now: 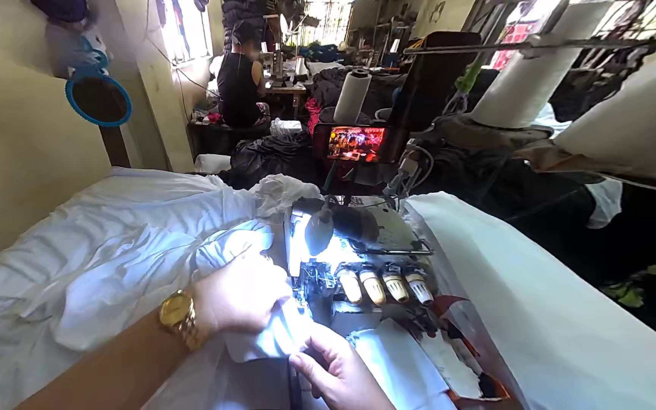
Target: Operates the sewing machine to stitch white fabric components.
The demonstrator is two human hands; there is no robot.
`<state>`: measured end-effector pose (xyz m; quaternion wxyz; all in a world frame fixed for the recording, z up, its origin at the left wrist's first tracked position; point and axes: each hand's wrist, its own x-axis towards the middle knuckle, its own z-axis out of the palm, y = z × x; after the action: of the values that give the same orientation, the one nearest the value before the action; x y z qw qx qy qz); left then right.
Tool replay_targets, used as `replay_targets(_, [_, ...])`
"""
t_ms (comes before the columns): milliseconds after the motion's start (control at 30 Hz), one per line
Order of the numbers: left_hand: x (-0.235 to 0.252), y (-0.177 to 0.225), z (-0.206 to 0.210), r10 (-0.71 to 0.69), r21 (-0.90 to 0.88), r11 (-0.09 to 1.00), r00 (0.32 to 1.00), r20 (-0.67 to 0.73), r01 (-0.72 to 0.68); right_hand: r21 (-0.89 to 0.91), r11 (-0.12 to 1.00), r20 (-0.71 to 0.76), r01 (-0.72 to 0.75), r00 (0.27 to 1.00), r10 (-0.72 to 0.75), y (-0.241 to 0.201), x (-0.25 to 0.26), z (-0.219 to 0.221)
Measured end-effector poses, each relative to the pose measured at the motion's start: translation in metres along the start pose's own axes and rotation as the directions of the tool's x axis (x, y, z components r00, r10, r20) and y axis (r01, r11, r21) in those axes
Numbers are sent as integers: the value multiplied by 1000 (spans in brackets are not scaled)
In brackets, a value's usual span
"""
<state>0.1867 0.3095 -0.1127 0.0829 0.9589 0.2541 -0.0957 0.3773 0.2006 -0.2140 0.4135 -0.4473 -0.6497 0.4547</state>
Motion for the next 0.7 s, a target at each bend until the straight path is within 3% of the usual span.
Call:
replay_targets(133, [-10,35,6,120,40,992,987,-104,-117,-4,999,8,37,999,-37,2,-1,-1])
replay_targets(333, [-7,19,15,53,-28,998,998,-46,-54,-46,997,5,67,998,-67,7,-3,-1])
replay_targets(500, [-7,33,27,143,-24,988,955,-259,-155,-134,978,-20,158,987,-162,12,1,-9])
replay_targets(633, [-5,26,36,-19,-42,999,962,-272,8,-363,891,-85,273,942,-324,19,2,-8])
replay_targets(700, [-10,22,42,-50,-91,996,950,-307,23,-470,825,-113,313,906,-408,22,0,-5])
